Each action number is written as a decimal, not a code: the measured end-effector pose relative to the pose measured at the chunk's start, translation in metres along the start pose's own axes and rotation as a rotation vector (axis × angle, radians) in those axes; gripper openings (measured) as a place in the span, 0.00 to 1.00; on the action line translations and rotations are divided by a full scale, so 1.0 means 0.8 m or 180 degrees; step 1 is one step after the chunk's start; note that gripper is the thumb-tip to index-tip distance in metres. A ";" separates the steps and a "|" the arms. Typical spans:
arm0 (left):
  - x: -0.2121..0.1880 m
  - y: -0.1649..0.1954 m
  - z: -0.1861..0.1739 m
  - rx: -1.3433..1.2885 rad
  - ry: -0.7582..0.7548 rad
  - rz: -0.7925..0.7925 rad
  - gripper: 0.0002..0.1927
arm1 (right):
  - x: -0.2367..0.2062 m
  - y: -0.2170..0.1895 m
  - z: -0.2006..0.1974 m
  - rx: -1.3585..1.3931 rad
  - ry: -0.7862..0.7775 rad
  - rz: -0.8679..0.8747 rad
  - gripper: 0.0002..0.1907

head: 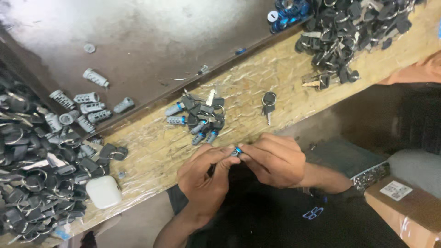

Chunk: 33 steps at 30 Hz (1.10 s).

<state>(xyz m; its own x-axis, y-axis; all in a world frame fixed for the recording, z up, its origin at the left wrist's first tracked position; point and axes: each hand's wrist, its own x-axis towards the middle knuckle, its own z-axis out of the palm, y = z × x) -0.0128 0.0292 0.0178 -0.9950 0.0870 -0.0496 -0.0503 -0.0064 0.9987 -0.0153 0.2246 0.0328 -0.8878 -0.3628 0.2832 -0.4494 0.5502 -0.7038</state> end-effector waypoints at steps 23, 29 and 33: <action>-0.036 -0.020 0.019 0.0524 0.0330 -0.0118 0.10 | 0.019 0.001 -0.044 -0.0987 -0.0154 0.1168 0.18; -0.022 -0.027 0.007 -0.0113 0.0281 -0.0324 0.05 | -0.003 0.010 0.003 -0.0466 0.0498 0.1731 0.14; -0.015 -0.033 -0.010 -0.0990 0.0096 -0.0612 0.13 | -0.010 -0.001 0.014 0.2567 0.1254 0.2460 0.11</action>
<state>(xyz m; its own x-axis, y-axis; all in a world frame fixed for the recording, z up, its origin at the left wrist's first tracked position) -0.0002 0.0203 -0.0079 -0.9666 0.0866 -0.2411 -0.2561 -0.2957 0.9203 -0.0063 0.2189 0.0242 -0.9291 0.1921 -0.3160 0.2873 -0.1627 -0.9439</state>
